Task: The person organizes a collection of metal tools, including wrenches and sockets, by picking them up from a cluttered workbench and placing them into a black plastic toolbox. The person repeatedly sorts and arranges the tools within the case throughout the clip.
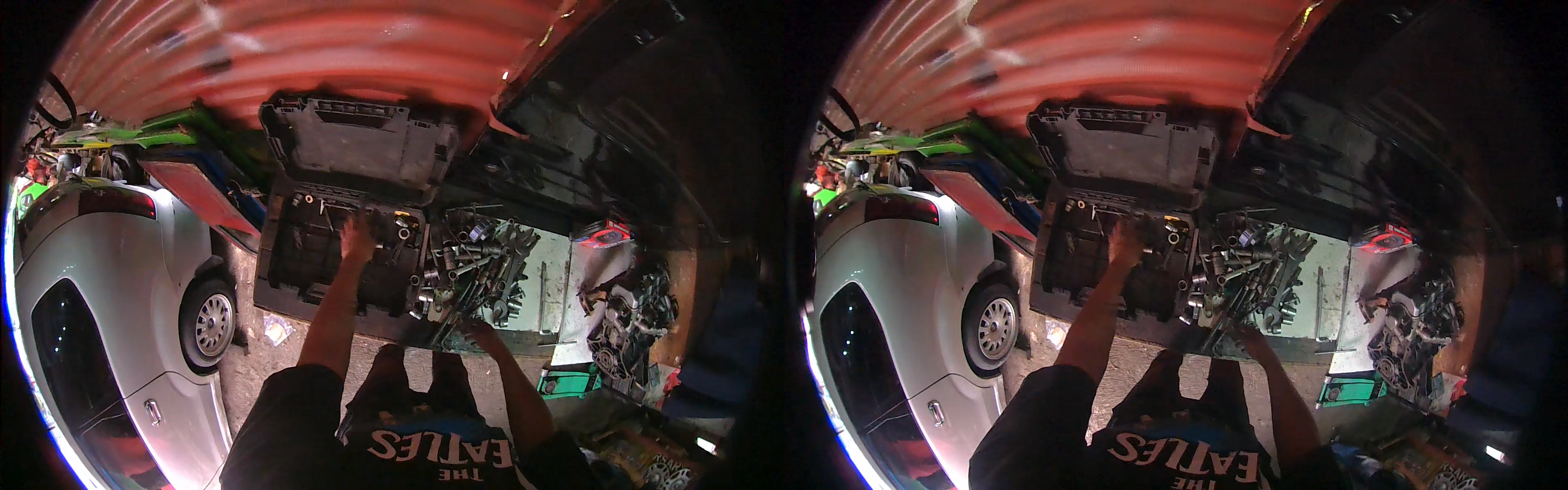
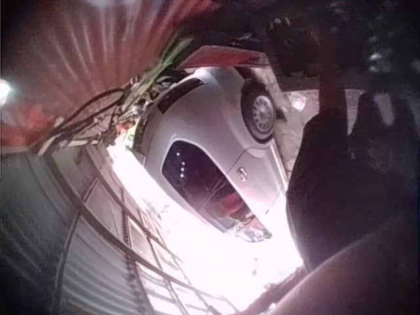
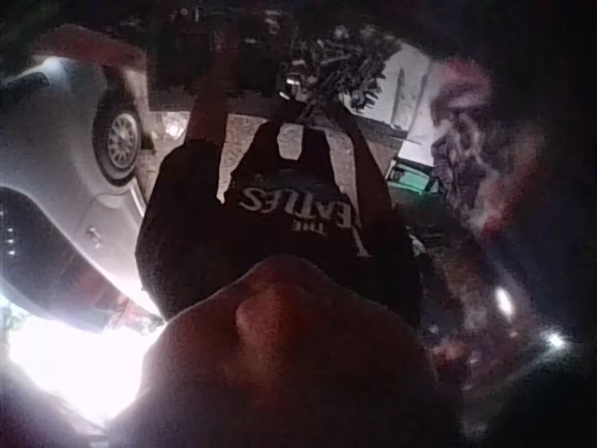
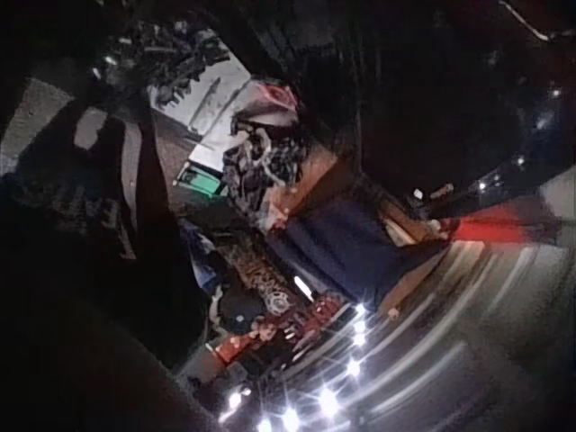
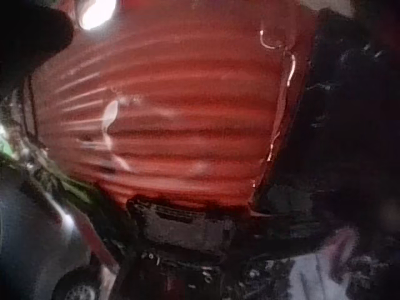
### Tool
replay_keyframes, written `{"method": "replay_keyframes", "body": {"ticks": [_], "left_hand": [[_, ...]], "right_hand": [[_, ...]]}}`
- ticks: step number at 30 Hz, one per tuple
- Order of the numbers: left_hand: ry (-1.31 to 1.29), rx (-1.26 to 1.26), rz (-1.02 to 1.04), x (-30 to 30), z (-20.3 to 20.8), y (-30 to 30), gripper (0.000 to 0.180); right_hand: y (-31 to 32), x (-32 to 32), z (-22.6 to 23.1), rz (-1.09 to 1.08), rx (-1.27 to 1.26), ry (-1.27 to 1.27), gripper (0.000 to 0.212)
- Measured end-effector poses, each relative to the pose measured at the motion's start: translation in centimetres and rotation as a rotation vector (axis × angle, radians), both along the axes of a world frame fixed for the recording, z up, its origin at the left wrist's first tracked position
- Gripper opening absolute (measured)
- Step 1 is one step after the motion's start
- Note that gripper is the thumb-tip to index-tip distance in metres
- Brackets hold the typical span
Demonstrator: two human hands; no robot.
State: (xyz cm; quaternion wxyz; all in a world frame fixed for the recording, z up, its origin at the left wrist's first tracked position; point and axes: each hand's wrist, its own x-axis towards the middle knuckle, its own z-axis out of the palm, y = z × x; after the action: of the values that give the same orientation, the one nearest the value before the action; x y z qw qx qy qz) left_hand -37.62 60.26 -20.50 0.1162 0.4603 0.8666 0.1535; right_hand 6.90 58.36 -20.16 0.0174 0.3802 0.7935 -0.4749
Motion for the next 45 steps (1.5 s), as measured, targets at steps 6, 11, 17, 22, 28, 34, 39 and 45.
{"method": "replay_keyframes", "body": {"ticks": [6, 11, 17, 22, 28, 34, 39, 45], "left_hand": [[-0.143, 0.1, -0.467, 9.7, 1.5, 3.1, 0.062], [-0.054, 0.125, -0.453, 13.9, 2.6, 3.7, 0.048], [-0.232, -0.186, -0.368, 15.3, 4.8, 2.4, 0.047], [-0.219, -0.175, -0.194, 15.6, 1.9, -0.3, 0.043], [-0.175, -0.364, -0.249, 18.4, 3.6, 0.2, 0.071], [-0.186, -0.306, -0.103, 18.5, 1.0, -1.3, 0.083], [-0.194, -0.376, -0.171, 18.8, 2.5, 0.0, 0.085], [-0.129, -0.349, -0.086, 17.4, -1.9, -0.6, 0.088]], "right_hand": [[2.6, -4.0, 2.6, -0.012, 0.078, 0.045, 0.025], [8.2, -6.7, 5.1, -0.009, 0.329, 0.127, 0.025], [13.7, -6.3, 4.7, -0.102, 0.251, -0.121, 0.027], [14.4, -8.4, 5.5, -0.056, 0.278, -0.196, 0.032], [14.4, -8.0, 4.6, 0.008, 0.517, -0.17, 0.039], [14.5, -14.2, 9.8, 0.139, 0.546, -0.476, 0.046], [16.4, -14.6, 7.3, 0.124, 0.57, -0.567, 0.052], [15.7, -17.9, 6.1, 0.132, 0.564, -0.614, 0.047]]}}
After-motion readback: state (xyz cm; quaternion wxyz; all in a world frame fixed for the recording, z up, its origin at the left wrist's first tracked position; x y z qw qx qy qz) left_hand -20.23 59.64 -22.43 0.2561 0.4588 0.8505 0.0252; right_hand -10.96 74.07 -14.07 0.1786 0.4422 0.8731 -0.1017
